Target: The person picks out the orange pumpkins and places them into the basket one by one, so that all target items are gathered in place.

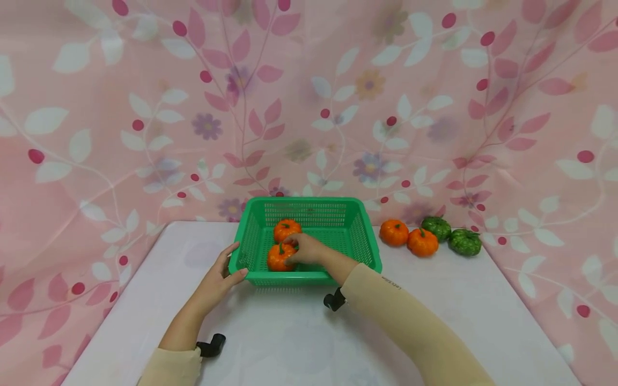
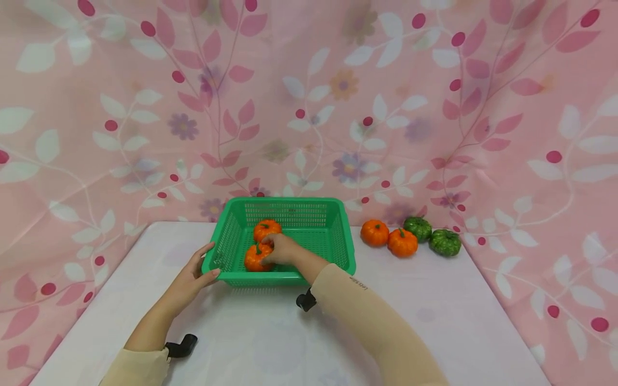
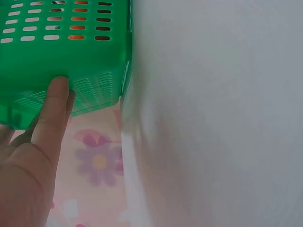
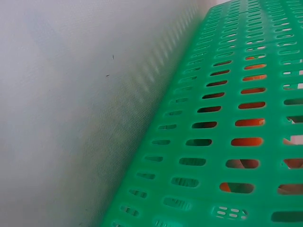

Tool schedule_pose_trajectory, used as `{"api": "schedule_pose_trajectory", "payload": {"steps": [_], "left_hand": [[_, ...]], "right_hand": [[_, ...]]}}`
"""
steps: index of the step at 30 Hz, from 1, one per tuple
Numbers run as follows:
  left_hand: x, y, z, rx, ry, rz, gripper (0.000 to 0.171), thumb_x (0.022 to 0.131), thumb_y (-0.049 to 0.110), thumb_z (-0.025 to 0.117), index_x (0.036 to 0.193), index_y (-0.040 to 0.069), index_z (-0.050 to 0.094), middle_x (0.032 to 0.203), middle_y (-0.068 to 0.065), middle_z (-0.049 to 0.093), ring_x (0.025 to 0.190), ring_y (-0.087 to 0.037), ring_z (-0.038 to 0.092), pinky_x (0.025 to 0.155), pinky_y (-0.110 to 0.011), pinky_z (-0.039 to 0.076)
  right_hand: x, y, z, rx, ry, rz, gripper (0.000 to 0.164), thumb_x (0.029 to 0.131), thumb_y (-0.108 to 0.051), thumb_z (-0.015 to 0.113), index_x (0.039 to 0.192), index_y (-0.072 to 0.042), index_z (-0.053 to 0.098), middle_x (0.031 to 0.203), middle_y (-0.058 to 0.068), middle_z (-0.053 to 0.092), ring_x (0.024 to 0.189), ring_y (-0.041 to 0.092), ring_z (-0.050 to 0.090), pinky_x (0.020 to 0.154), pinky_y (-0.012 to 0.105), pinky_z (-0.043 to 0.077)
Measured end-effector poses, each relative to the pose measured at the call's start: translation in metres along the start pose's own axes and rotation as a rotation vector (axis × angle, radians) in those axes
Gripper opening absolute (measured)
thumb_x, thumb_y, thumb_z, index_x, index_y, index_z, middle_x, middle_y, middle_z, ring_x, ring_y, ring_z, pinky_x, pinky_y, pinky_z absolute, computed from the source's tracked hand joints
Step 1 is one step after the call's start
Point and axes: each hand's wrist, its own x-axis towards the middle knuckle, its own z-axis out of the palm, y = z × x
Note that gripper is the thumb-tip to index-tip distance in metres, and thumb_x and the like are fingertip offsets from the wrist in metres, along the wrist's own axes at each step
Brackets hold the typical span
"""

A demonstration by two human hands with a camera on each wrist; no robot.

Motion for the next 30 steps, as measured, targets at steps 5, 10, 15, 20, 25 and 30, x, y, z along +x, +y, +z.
{"api": "schedule_pose_trajectory", "payload": {"steps": [5,10,15,20,25,30], "left_hand": [[-0.0007,0.0012,0.0004,-0.008,0.0,-0.005,0.077,0.101,0.021,0.062,0.161,0.022,0.015,0.157,-0.025,0.03,0.133,-0.041,0.046,0.104,-0.051,0.044],[-0.0004,0.0032,0.0002,-0.001,-0.007,-0.014,0.077,0.101,0.023,0.062,0.161,0.024,0.014,0.158,-0.025,0.029,0.134,-0.041,0.045,0.105,-0.054,0.043],[-0.0018,0.0049,-0.0003,0.004,-0.004,-0.024,0.078,0.101,0.023,0.062,0.161,0.025,0.014,0.158,-0.025,0.029,0.134,-0.041,0.045,0.105,-0.054,0.043],[-0.0024,0.0046,-0.0006,0.009,-0.001,-0.022,0.078,0.101,0.023,0.062,0.161,0.024,0.014,0.158,-0.025,0.029,0.135,-0.04,0.045,0.105,-0.054,0.043],[-0.0016,0.004,-0.0003,-0.003,-0.005,-0.015,0.077,0.101,0.022,0.062,0.161,0.023,0.014,0.158,-0.025,0.028,0.135,-0.041,0.044,0.106,-0.055,0.042],[-0.0013,0.003,0.0005,-0.005,0.0,-0.012,0.077,0.1,0.023,0.063,0.161,0.023,0.015,0.158,-0.026,0.028,0.135,-0.042,0.044,0.105,-0.054,0.043]], "right_hand": [[-0.0004,0.0011,0.0007,0.021,0.013,0.019,0.054,0.084,-0.016,0.082,0.132,-0.009,0.06,0.124,0.012,0.058,0.113,0.028,0.056,0.092,0.04,0.05],[-0.0023,0.0006,-0.0003,0.029,0.013,0.028,0.051,0.085,-0.014,0.08,0.132,-0.009,0.061,0.125,0.012,0.058,0.114,0.029,0.056,0.093,0.041,0.05],[-0.0005,0.0019,0.0007,0.022,0.011,0.009,0.048,0.086,-0.014,0.079,0.131,-0.009,0.062,0.124,0.011,0.06,0.115,0.029,0.057,0.093,0.041,0.05],[-0.0003,0.002,0.0013,0.033,0.02,0.009,0.047,0.086,-0.015,0.079,0.13,-0.008,0.063,0.124,0.012,0.06,0.115,0.029,0.057,0.094,0.041,0.05],[-0.0011,0.0017,-0.0002,0.041,0.03,0.008,0.044,0.088,-0.015,0.078,0.129,-0.008,0.064,0.125,0.012,0.061,0.117,0.03,0.056,0.094,0.041,0.05],[-0.0017,0.0016,-0.0038,0.068,0.05,-0.017,0.042,0.089,-0.014,0.076,0.128,-0.007,0.064,0.125,0.012,0.061,0.114,0.028,0.057,0.091,0.038,0.052]]}}
